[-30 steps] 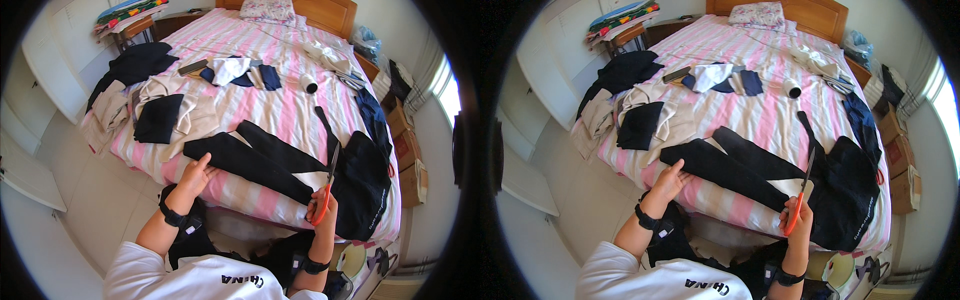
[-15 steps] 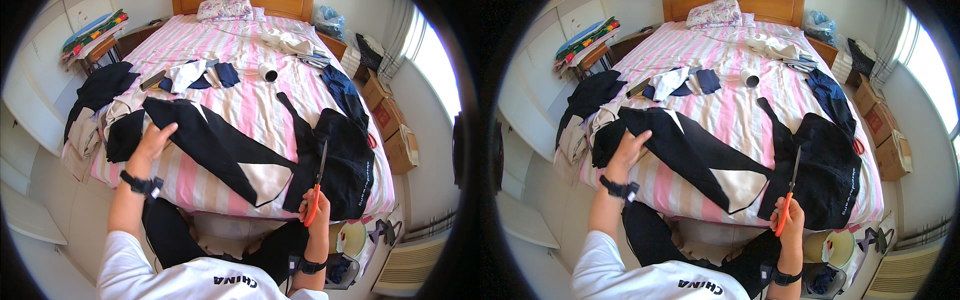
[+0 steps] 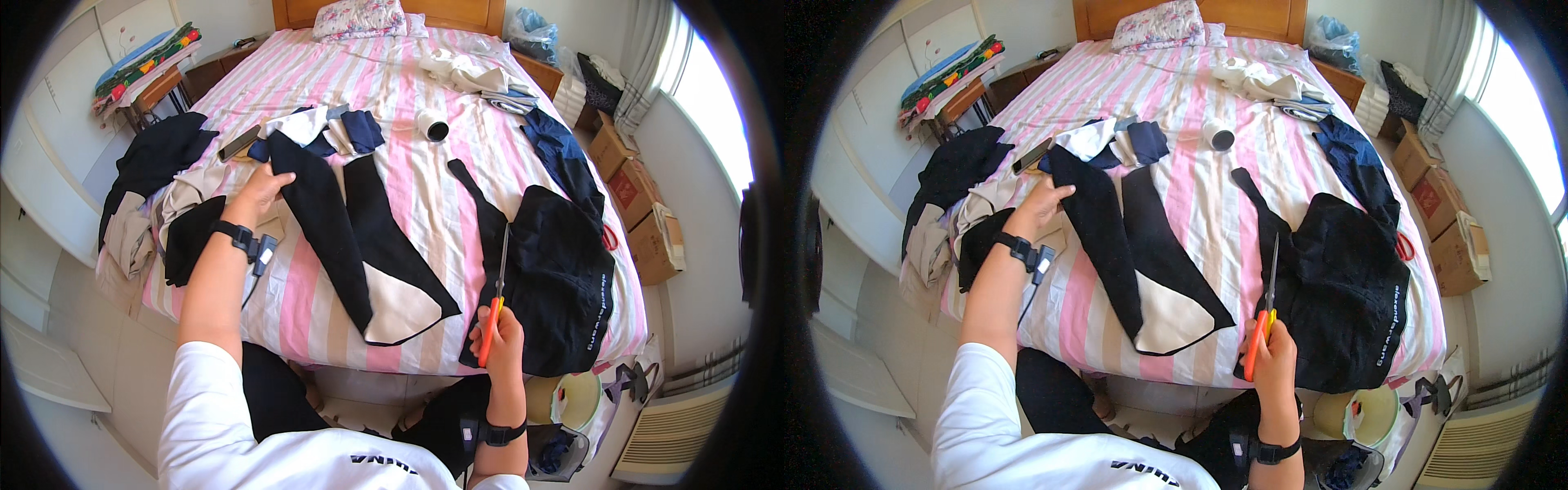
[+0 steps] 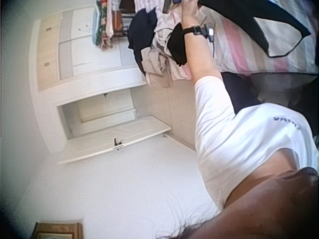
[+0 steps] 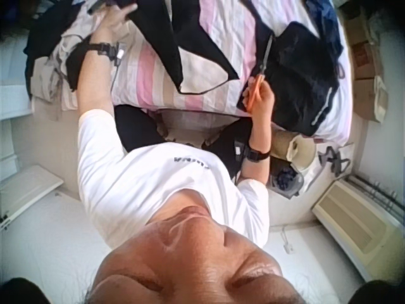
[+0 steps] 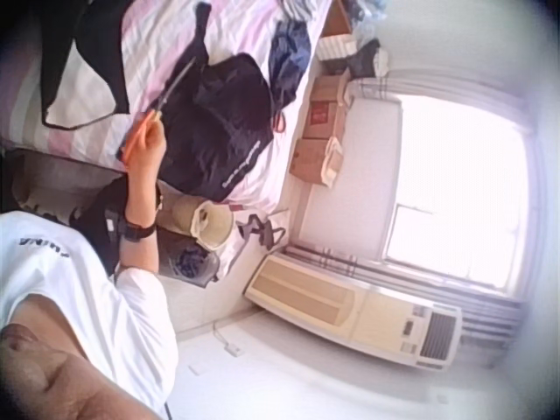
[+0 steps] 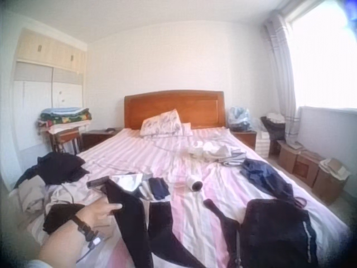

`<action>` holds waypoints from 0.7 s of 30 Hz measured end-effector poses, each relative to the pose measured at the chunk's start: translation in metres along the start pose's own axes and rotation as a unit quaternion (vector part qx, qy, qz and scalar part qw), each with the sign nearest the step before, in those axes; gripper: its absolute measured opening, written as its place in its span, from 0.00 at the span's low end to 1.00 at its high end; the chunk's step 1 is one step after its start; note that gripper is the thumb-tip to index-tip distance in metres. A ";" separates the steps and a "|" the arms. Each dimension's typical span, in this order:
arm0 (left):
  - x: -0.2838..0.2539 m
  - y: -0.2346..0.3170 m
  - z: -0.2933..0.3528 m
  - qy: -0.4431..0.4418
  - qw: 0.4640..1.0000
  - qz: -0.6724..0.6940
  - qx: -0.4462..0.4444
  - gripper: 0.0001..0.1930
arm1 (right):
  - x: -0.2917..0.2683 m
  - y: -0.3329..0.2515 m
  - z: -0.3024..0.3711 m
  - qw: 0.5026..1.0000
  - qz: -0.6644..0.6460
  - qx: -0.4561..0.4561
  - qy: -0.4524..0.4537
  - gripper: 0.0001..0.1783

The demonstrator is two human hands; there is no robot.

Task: The person uses scissors to cut pieces of black and white fabric laid out on a bed.

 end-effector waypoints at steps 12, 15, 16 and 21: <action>0.154 -0.058 0.192 0.014 0.851 -0.414 0.323 0.30 | 0.028 0.004 -0.021 0.924 0.330 -0.194 0.000 0.16; 0.183 -0.067 0.223 0.008 0.796 -0.529 0.295 0.37 | 0.027 0.016 -0.030 0.912 0.368 -0.182 -0.016 0.17; 0.185 -0.071 0.224 0.029 0.782 -0.548 0.297 0.35 | 0.030 0.015 -0.031 0.911 0.368 -0.183 -0.018 0.17; 0.178 -0.086 0.216 0.081 0.717 -0.580 0.378 0.19 | 0.033 0.011 -0.026 0.913 0.364 -0.177 -0.045 0.16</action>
Point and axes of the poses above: each hand's wrist, its own z-axis away from the middle knuckle, its own x-axis out of the palm, y = z × x, the point moved 4 cm from there along -z, towards the middle knuckle, and after that the axes turned 15 degrees about -x, right-handed, at the moved point
